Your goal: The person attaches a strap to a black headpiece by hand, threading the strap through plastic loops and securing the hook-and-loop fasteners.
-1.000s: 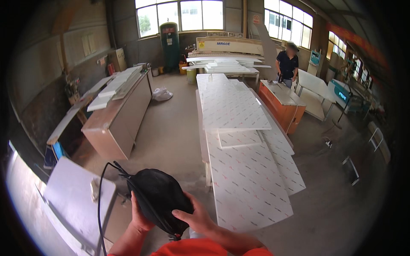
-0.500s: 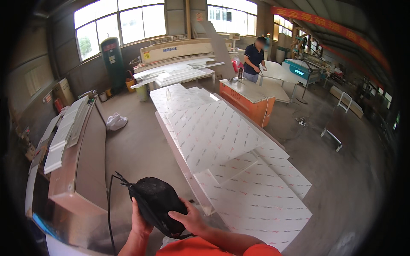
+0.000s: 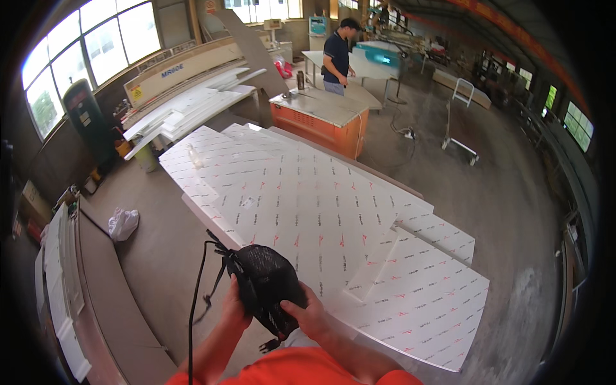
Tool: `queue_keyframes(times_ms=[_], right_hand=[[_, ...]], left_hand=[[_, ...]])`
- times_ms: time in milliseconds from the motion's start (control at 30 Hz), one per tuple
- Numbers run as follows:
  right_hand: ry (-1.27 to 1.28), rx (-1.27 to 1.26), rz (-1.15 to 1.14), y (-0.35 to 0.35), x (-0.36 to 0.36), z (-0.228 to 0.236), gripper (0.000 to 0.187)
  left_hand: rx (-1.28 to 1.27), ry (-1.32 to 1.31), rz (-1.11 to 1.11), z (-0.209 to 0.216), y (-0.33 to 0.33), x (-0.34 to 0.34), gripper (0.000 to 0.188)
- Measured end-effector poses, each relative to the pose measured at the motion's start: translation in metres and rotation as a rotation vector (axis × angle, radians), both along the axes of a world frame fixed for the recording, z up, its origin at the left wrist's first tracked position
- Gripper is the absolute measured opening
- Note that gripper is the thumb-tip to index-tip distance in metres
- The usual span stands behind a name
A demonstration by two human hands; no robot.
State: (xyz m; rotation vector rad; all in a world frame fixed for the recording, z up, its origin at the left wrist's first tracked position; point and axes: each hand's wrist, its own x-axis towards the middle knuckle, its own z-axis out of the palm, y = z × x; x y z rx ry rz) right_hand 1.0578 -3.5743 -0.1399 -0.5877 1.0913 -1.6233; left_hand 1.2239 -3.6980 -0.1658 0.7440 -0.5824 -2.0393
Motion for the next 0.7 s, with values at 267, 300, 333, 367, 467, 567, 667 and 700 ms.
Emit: queue_keyframes(times_ms=[267,300,333,367,467,567,667,700], right_hand=[[-0.057,0.148,-0.173,-0.134,-0.057,-0.045,0.067],[-0.043,0.179,-0.191,-0.150,-0.064,-0.037,0.067],[-0.030,0.216,-0.212,-0.158,-0.071,-0.032,0.066],[-0.004,0.197,-0.239,-0.166,-0.081,-0.055,0.067],[0.159,0.251,-0.302,-0.188,-0.107,-0.078,0.066],[0.118,0.346,-0.387,-0.209,-0.113,-0.059,0.064],[0.304,0.533,-0.516,-0.218,-0.111,-0.069,0.059],[0.432,0.609,-0.587,-0.217,-0.110,-0.078,0.059]], left_hand=[[0.043,-0.043,-0.151,-0.033,-0.150,-0.074,0.057],[0.060,0.006,-0.160,-0.038,-0.164,-0.081,0.055],[0.029,-0.056,-0.218,-0.045,-0.174,-0.087,0.052],[-0.002,-0.116,-0.280,-0.054,-0.184,-0.093,0.049],[0.033,-0.256,-0.426,-0.047,-0.222,-0.119,0.035],[0.022,-0.343,-0.633,-0.052,-0.258,-0.117,0.036],[-0.037,-0.330,-0.778,-0.057,-0.275,-0.110,0.041],[-0.034,-0.317,-0.817,-0.058,-0.282,-0.112,0.042]])
